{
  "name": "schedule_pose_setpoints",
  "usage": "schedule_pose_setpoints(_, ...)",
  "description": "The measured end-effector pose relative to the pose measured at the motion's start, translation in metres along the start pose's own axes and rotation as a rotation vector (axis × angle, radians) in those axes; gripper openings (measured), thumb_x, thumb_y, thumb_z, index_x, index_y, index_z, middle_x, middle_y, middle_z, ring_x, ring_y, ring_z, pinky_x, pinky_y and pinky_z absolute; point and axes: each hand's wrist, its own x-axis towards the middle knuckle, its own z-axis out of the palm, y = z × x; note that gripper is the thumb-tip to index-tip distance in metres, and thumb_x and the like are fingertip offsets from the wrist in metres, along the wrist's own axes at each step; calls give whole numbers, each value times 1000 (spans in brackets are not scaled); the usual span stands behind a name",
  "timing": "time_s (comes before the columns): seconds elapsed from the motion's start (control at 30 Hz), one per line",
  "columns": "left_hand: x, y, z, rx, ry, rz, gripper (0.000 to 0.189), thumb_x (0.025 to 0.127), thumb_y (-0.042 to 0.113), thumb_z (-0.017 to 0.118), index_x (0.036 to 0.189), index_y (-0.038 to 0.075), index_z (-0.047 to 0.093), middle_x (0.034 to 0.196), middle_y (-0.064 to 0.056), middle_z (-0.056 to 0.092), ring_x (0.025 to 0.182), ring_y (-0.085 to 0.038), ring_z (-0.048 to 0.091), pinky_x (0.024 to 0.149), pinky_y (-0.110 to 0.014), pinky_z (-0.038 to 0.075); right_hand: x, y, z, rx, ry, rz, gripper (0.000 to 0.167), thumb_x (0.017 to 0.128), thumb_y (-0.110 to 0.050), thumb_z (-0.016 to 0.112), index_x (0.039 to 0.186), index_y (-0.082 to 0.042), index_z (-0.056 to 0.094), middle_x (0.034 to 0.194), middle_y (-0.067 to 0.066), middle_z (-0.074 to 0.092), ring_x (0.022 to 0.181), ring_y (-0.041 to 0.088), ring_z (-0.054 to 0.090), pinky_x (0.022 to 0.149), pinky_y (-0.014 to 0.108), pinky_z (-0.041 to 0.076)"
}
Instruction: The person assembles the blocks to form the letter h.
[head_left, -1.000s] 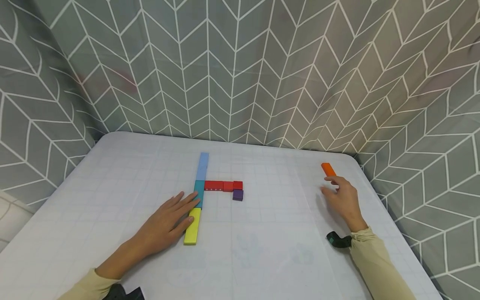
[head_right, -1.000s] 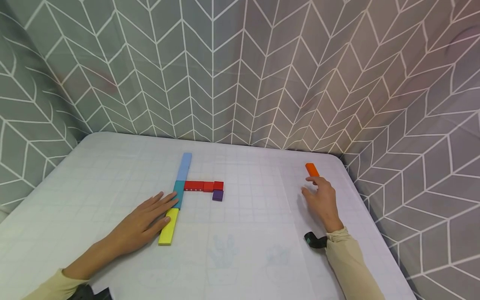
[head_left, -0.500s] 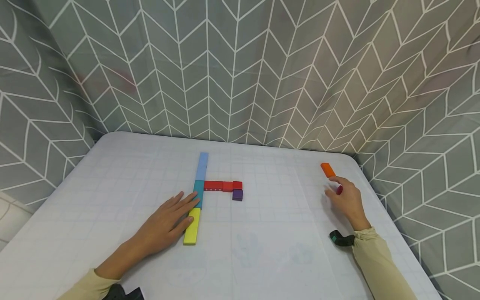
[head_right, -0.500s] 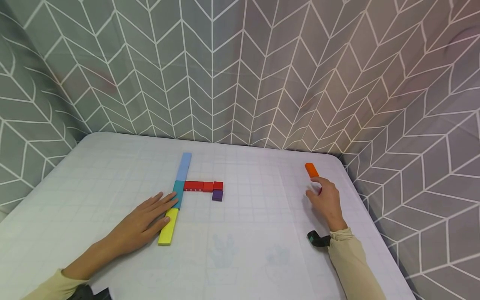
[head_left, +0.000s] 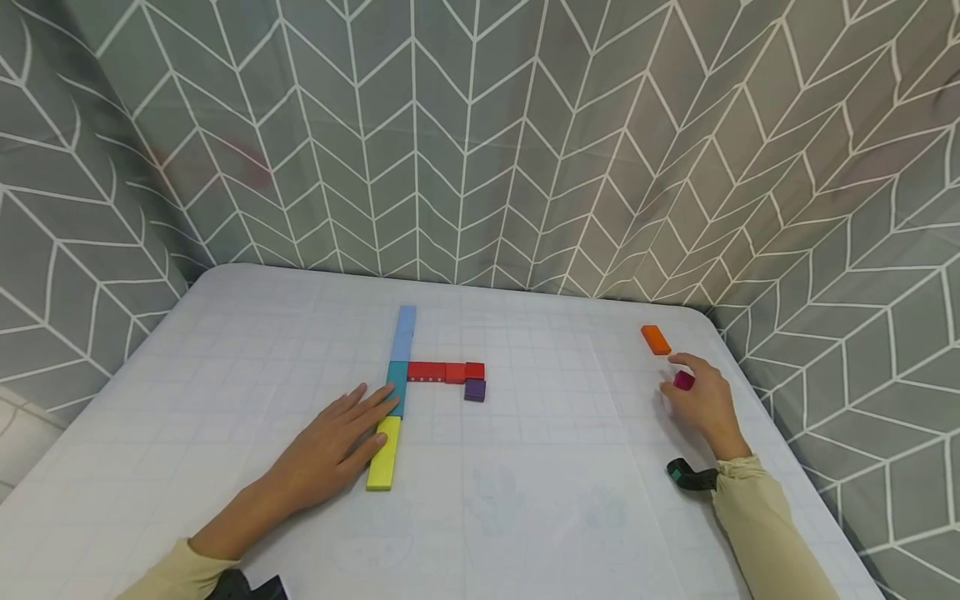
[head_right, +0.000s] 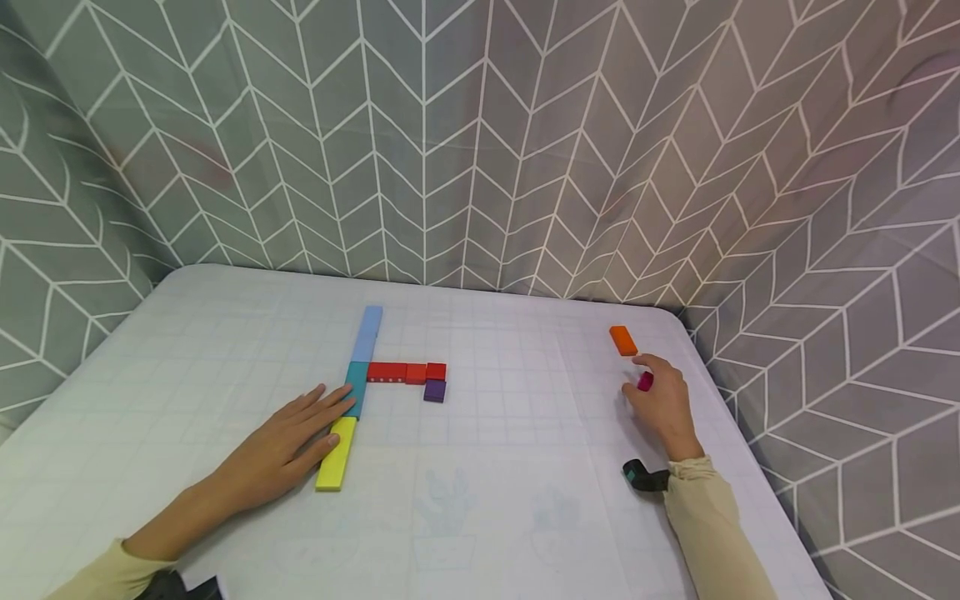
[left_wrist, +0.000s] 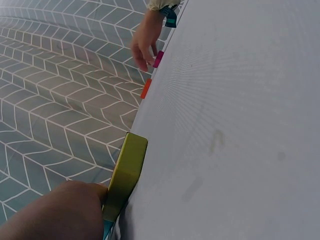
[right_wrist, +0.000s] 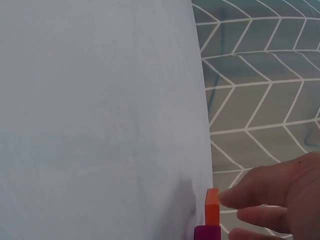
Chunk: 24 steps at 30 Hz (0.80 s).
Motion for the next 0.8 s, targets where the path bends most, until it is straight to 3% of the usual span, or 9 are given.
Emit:
schedule_pose_setpoints(0.3,-1,-1,1,-2,7,5,56,109,41,52,160,20,44,167,4,33,154,-34,23,122,-57,22,-3,4,-3,-21,-56,51,51,91,-10,73,135,10,55,130,40,53,110,53,53,95,66,49)
schedule_pose_setpoints(0.5,-2,0,1,-7,8,4,56,109,40,53,160,19,45,167,3,33,154,-34,23,122,-57,22,-4,3,-9,-25,-138,116,60,92,-15,75,141,9,49,133,38,51,114,52,50,95,65,50)
schedule_pose_setpoints(0.8,-1,0,1,-8,8,8,56,109,40,52,160,19,45,167,3,33,154,-35,24,122,-57,22,-3,6,-20,-41,-211,87,63,91,-18,77,139,10,49,131,37,53,115,53,50,95,66,49)
